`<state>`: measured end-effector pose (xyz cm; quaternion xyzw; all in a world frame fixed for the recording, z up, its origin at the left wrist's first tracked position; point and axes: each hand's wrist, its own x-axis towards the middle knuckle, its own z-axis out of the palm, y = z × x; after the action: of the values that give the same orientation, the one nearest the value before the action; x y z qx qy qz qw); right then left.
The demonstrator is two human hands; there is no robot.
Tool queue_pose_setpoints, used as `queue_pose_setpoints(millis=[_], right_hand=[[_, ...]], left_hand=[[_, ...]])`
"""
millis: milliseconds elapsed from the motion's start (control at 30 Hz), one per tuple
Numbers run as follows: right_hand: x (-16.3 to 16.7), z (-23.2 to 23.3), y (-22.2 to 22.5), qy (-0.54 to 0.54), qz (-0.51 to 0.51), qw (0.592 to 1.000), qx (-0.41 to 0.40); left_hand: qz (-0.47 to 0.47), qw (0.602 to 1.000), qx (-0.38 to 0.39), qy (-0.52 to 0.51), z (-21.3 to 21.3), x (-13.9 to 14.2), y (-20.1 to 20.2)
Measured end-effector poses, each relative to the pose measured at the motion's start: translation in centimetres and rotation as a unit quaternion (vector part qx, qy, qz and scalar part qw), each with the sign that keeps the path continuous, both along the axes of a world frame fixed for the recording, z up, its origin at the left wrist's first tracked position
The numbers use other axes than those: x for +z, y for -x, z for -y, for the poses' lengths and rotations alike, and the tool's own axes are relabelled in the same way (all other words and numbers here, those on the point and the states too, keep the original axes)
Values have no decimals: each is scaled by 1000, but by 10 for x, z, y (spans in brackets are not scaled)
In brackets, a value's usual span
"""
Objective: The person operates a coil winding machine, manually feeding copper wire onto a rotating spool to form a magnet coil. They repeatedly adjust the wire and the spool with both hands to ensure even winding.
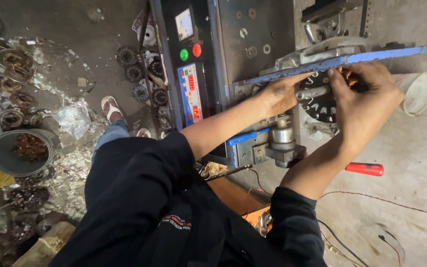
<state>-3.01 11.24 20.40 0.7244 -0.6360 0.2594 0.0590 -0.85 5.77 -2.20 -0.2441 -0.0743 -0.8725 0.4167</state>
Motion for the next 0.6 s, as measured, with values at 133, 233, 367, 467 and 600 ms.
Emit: queue_pose_setpoints(millis=[133,233,367,467,600], right_hand=[[-1,-1,7,-6,-3,1000,-6],[-8,-1,18,3,-27,999,22],[-23,-1,32,-38,54,998,-15],[-42,3,34,-146,218,952,-155],[-41,6,36,-229,255,908,-241]], left_hand=[[282,954,-67,-74,-11,28,-28],[352,936,-22,-17,-46,32,-72],[633,734,197,152,-84,-19,-164],[743,555,361,101,-73,-76,-212],[796,441,387,146,-49,-140,-240]])
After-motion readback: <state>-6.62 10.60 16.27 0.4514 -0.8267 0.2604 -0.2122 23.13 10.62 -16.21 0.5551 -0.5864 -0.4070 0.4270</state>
